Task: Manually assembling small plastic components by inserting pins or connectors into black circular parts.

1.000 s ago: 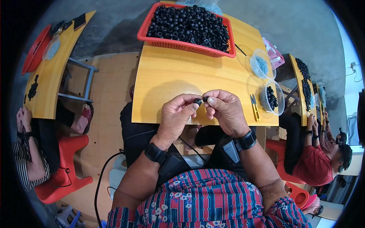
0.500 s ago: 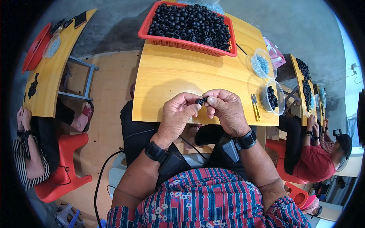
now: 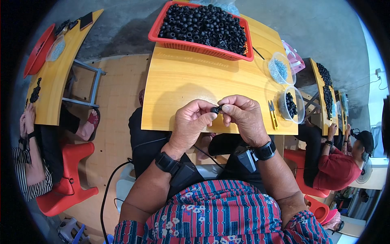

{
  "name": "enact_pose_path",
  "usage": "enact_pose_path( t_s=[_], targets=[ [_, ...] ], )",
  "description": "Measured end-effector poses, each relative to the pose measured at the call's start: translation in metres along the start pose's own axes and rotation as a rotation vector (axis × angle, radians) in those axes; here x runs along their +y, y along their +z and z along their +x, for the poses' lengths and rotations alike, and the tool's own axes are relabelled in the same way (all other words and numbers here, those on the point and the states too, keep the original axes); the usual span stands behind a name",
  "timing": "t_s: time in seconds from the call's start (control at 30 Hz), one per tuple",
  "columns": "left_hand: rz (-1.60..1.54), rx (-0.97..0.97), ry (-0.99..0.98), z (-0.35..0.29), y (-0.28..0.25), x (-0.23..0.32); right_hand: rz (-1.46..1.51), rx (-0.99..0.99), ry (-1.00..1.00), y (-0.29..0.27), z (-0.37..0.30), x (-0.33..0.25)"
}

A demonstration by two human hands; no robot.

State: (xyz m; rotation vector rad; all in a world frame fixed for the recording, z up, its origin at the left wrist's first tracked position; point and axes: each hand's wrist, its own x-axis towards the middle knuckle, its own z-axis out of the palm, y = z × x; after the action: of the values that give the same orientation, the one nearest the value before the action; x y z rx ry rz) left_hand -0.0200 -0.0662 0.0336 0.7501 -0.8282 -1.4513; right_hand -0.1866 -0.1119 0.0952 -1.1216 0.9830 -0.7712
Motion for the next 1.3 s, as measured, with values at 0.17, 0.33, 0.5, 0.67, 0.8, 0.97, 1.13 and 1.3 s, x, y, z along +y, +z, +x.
enact_pose_path(
  t_s=[0.17, 0.33, 0.5, 0.67, 0.8, 0.97, 1.13, 1.3],
  targets=[
    [-0.022, -0.007, -0.007, 0.000, 0.000, 0.000, 0.009, -0.012, 0.003, 0.000, 0.000, -0.003],
    [0.013, 0.002, 0.020, 0.000, 0.000, -0.002, -0.039, -0.024, -0.013, 0.000, 0.000, -0.006],
    [0.002, 0.001, 0.005, 0.000, 0.001, 0.001, -0.102, -0.020, -0.038, 0.000, 0.001, -0.008],
    [0.003, 0.001, 0.001, 0.001, 0.000, 0.000, -0.158, -0.020, -0.066, 0.001, 0.001, -0.010],
    [0.026, -0.007, 0.002, 0.001, 0.002, 0.002, -0.168, -0.025, -0.092, 0.001, 0.001, -0.010],
    [0.049, -0.018, 0.025, 0.001, 0.001, 0.001, -0.181, -0.023, -0.062, 0.003, 0.000, -0.012],
    [0.035, -0.028, 0.024, 0.001, 0.001, 0.001, -0.063, -0.029, 0.018, 0.000, 0.000, -0.008],
    [0.059, -0.020, 0.020, 0.001, 0.001, 0.001, -0.031, -0.026, 0.051, 0.000, 0.000, -0.006]
  ],
)
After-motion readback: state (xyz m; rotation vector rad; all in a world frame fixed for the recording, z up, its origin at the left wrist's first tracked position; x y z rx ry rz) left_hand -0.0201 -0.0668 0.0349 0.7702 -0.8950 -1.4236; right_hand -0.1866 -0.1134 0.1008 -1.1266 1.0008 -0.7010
